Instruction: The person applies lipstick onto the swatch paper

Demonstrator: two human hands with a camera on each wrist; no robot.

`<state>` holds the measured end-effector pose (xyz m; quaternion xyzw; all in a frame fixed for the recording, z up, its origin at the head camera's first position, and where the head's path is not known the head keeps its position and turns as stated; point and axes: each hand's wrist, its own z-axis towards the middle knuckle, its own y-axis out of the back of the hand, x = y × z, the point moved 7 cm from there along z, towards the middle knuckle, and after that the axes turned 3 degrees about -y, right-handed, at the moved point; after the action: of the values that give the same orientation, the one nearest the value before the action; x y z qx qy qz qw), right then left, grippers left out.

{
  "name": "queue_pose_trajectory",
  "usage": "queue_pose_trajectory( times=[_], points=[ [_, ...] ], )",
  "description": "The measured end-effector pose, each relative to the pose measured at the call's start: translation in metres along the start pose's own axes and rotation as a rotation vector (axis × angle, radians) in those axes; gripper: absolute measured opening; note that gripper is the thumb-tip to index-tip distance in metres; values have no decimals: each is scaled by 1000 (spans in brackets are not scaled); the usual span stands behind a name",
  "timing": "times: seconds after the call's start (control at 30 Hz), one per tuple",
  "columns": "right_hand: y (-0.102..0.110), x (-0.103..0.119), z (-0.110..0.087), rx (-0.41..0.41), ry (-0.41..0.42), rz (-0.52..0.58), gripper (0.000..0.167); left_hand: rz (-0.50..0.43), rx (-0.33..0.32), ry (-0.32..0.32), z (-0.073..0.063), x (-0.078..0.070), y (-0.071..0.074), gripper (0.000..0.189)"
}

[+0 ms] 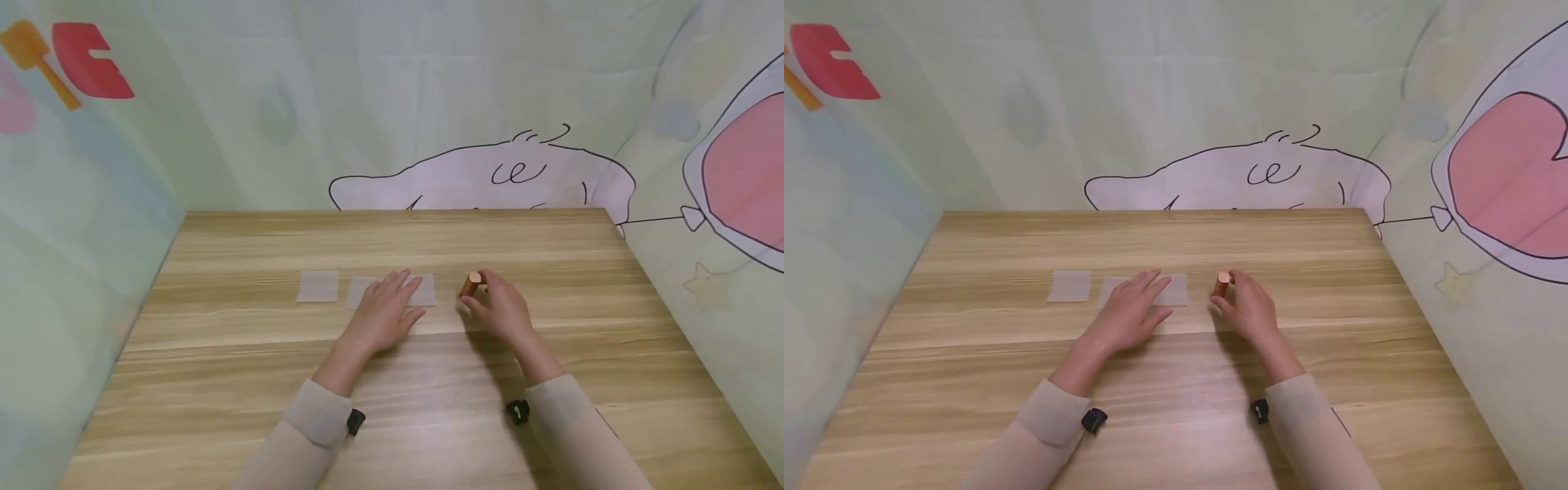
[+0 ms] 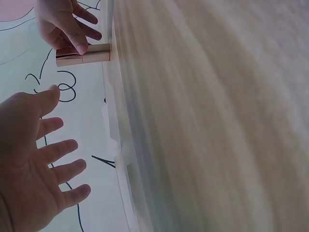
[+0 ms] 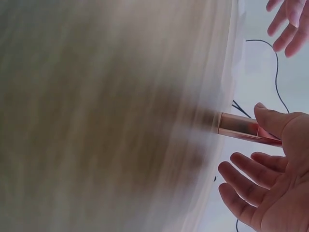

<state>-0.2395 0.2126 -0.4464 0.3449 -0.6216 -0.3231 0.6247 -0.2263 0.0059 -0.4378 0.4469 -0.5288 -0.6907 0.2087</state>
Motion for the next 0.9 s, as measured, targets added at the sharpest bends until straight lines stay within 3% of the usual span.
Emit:
queue_pose_trajectory(
  times=[0.4,0.9],
  points=[
    [-3,-7,4,6,-3,17,39,15,21,-1,7,-4,-5,61],
    [-2,-3,9,1,47,49,23,21,49,-3,19,-4,-11,61]
  ],
)
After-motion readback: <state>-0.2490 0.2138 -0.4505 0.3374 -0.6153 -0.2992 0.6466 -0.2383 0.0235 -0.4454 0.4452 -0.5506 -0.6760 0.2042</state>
